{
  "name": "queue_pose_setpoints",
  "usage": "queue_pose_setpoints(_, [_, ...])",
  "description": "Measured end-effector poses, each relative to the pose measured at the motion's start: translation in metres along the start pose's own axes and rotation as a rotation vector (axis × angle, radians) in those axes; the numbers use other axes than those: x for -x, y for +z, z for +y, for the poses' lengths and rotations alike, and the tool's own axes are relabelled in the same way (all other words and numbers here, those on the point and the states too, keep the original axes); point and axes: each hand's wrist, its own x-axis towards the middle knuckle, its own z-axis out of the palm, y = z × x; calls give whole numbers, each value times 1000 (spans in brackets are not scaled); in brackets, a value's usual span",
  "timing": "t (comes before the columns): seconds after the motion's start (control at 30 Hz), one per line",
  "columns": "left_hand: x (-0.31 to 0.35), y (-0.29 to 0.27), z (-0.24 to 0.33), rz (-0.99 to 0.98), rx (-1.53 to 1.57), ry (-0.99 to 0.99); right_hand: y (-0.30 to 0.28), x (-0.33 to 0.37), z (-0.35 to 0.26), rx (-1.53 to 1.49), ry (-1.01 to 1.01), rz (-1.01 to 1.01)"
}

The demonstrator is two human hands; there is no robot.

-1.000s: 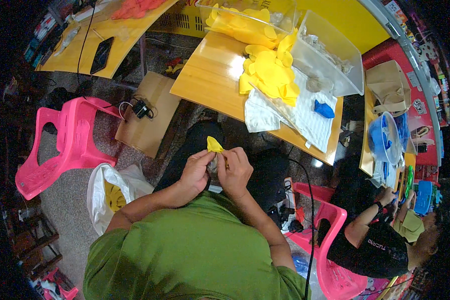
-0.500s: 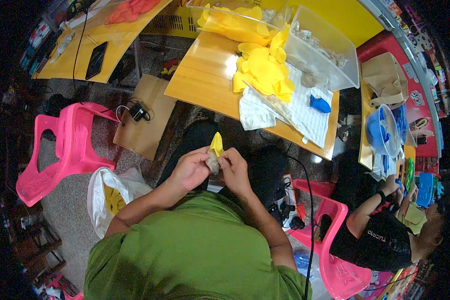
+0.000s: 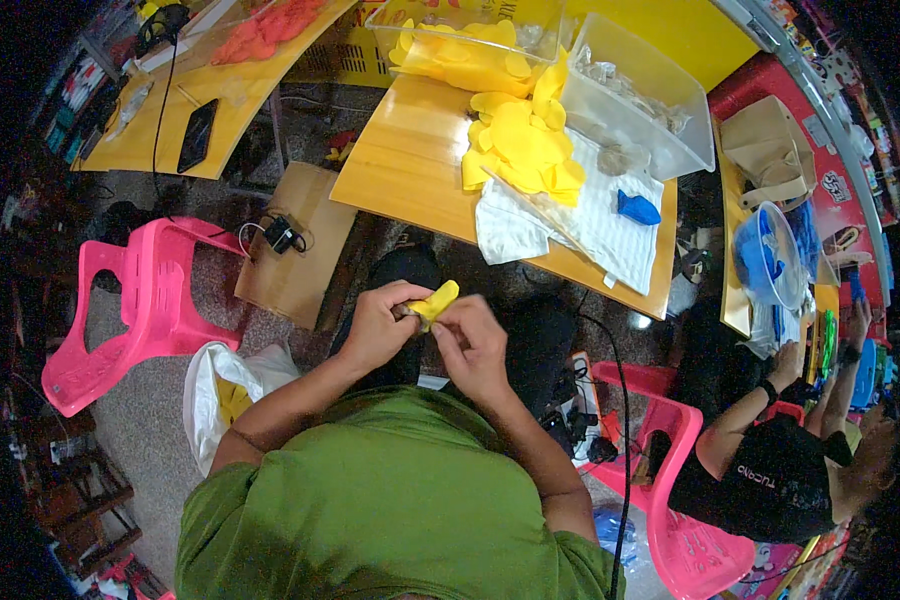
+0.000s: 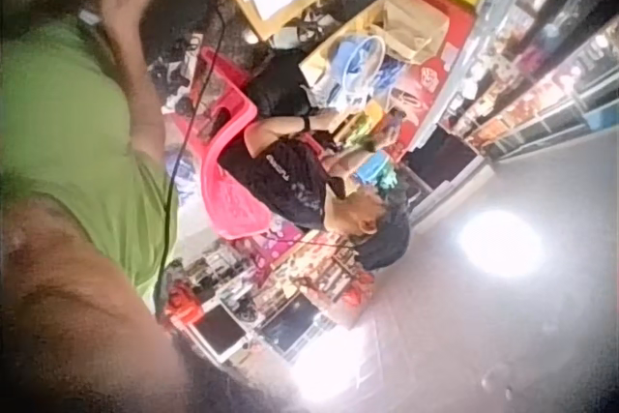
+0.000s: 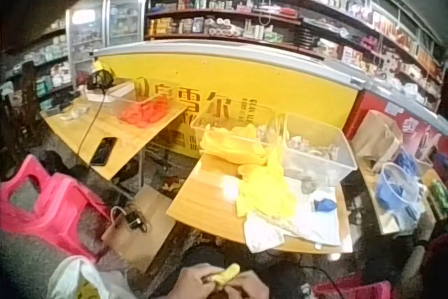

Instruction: Stuffing and assembling yellow banana-shaped plush toys by adding padding and attaching them to sticks or bagging them.

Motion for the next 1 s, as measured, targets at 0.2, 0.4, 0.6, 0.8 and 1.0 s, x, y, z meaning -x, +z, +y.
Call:
queue_pose_setpoints(0.2, [-14, -30, 20, -195, -447, 188, 9, -34, 1, 165, -77, -150])
queue_pose_setpoints(0.4, [-3, -33, -28, 28, -606, 268, 59, -5, 64, -12, 241, -33])
queue_pose_setpoints(0.6, [23, -44, -60, 182, -7, -237, 58, -5, 63, 173, 185, -40])
queue_pose_setpoints(0.8, [22, -40, -60, 209, 37, -145, 55, -20, 38, 319, -225, -16])
queue_pose_setpoints(1.0, [16, -29, -45, 161, 148, -36, 63, -15, 55, 277, -198, -12])
